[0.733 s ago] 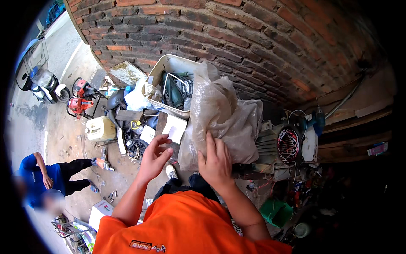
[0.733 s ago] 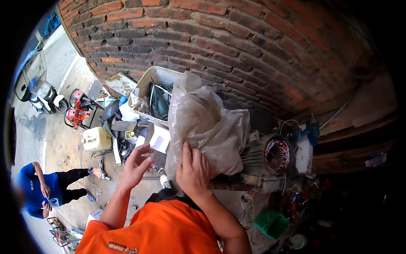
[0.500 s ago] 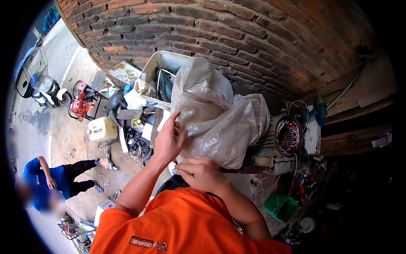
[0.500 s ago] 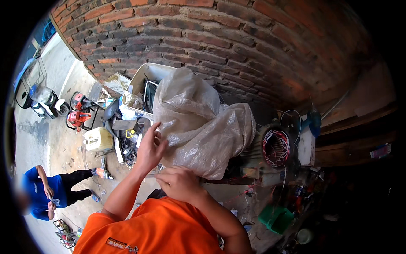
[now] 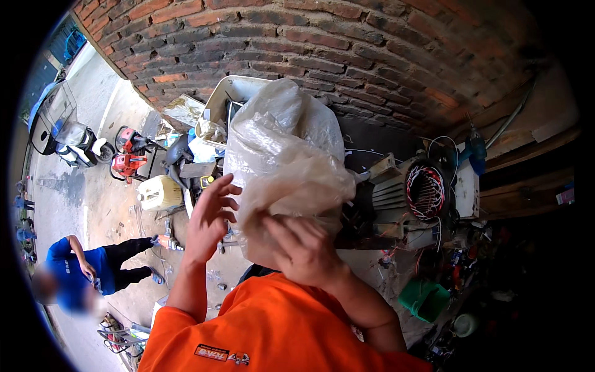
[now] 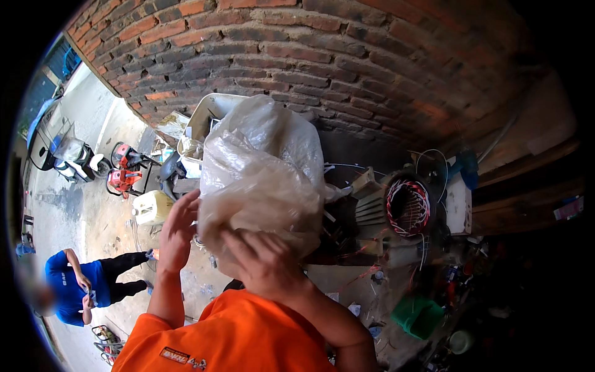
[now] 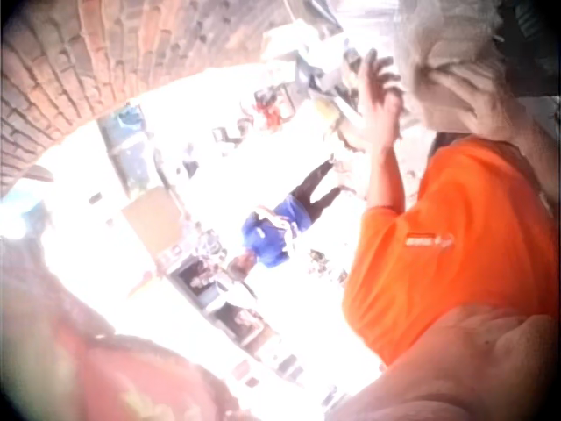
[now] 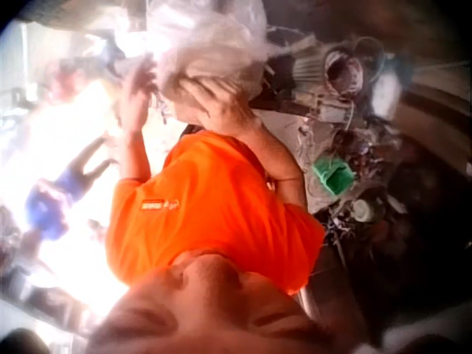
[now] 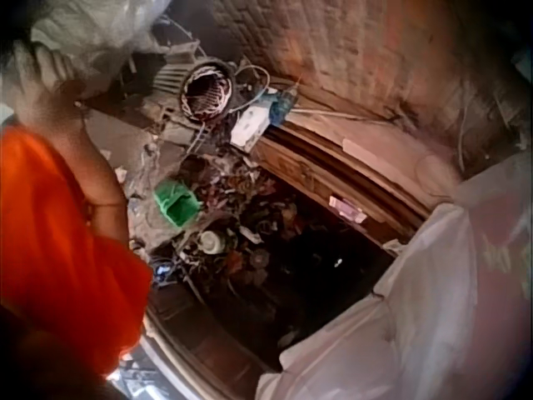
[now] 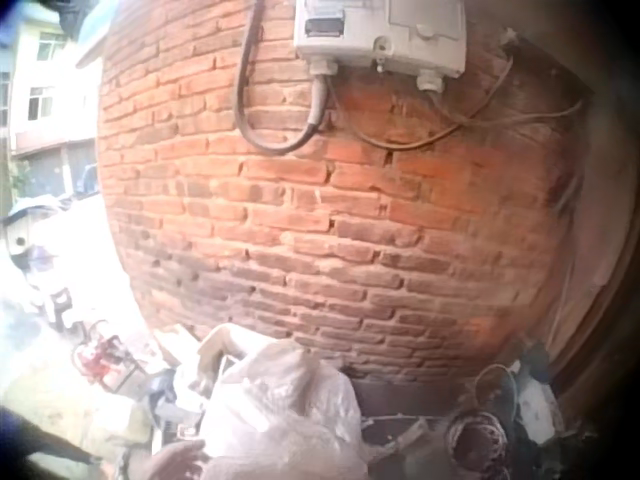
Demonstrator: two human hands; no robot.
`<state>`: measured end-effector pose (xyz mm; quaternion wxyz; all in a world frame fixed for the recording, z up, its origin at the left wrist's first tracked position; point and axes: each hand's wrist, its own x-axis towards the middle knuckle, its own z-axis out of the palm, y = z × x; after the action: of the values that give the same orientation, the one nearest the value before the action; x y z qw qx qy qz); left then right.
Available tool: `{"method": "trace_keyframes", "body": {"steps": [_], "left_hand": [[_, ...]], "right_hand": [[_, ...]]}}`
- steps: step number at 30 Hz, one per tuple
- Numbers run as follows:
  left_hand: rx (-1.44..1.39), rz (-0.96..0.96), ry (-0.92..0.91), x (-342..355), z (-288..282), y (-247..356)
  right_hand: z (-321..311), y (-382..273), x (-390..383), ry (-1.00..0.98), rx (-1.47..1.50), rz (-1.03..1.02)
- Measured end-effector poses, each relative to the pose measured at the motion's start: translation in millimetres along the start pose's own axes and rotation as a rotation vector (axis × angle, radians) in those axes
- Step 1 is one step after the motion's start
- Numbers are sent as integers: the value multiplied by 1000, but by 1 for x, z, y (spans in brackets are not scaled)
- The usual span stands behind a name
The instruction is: The person retrieves insulated wires from a plastic bag and begins winding them into the slots of a motor stator. They use a wooden stick to push the wires into place and a hammer to tap the stator, likely to settle the windings. The task involves repetitive winding and adjusting of the wires within the stator assembly.
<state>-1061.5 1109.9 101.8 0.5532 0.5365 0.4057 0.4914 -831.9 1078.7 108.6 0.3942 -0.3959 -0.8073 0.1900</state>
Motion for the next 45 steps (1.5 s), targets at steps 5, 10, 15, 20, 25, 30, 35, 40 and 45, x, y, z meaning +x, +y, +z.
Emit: {"method": "trace_keyframes", "body": {"steps": [5, 10, 15, 20, 25, 30, 35, 40, 45], "left_hand": [[-78, -442, -4, -29, -16, -1], [-1073, -369, 386, -64, -44, -9], [-1442, -248, 344, -77, -38, -23], [-1414, -19, 314, -104, -61, -75], [-1067, -209, 727, -105, -114, -94], [402, 127, 1149, -90, -138, -85], [876, 280, 265, -15, -16, 17], [1180, 163, 190, 72, 46, -61], [1081, 253, 110, 102, 83, -116]], "right_hand": [[31, -20, -16, -486, 509, -61], [41, 31, -9, -342, 280, 445], [63, 11, 29, -226, 19, 407], [108, 74, 60, -347, -282, 533], [35, 110, 67, 193, 1524, 997], [-22, 162, 27, 499, 1459, 763], [-32, 169, -8, 592, 1252, 751], [-84, 182, -35, 638, 1119, 691], [-85, 103, -10, 753, -499, 461]]}}
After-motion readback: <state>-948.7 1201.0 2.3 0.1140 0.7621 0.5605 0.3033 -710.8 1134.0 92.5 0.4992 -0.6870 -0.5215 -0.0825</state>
